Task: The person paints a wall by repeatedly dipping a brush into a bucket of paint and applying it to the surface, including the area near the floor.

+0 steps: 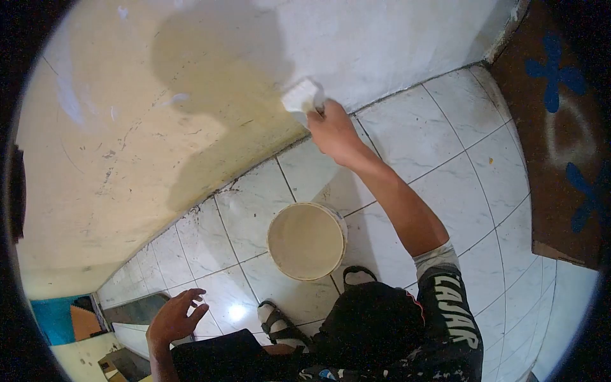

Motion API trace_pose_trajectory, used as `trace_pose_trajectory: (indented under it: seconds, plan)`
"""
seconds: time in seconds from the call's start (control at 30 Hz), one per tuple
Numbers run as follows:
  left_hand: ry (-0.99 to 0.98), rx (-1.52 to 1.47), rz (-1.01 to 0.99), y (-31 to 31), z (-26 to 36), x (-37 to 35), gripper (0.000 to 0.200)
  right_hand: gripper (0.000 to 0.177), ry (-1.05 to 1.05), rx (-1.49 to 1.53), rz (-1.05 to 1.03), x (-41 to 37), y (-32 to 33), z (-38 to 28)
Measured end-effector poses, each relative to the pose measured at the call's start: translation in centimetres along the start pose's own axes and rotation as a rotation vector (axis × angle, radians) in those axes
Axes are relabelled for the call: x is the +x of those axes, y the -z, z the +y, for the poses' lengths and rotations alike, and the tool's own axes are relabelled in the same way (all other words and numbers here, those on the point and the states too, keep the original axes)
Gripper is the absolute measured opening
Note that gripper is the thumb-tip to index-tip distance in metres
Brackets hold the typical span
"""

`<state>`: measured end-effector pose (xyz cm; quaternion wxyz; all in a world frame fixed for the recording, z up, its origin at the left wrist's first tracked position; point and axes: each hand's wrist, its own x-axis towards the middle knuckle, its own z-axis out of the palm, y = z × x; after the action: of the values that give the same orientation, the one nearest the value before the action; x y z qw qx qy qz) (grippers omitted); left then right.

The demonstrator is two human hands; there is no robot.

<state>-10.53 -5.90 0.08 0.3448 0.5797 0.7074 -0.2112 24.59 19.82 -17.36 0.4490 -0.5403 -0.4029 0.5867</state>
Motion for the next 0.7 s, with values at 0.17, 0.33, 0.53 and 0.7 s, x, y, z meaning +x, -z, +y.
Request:
trace_pose_trajectory:
  seconds: [0.17,0.33,0.53,0.7]
  plan:
    - [-0.032,0.001,0.020,-0.2,-0.2,0.1,0.047,0.017,0.233,-0.073,-0.030,-3.2,-1.0,-6.5]
    - [-0.051,-0.004,0.015,-0.1,-0.6,0.2,0.047,0.016,0.397,0.018,0.039,-4.0,-0.7,-5.9]
    - [0.000,-0.026,-0.015,-0.1,-0.7,0.5,0.047,0.020,0.153,0.205,0.029,2.9,1.8,8.2]
    - [-0.019,-0.008,-0.012,-0.5,-1.7,0.8,0.046,0.021,-0.099,0.109,0.087,3.6,3.9,16.2]
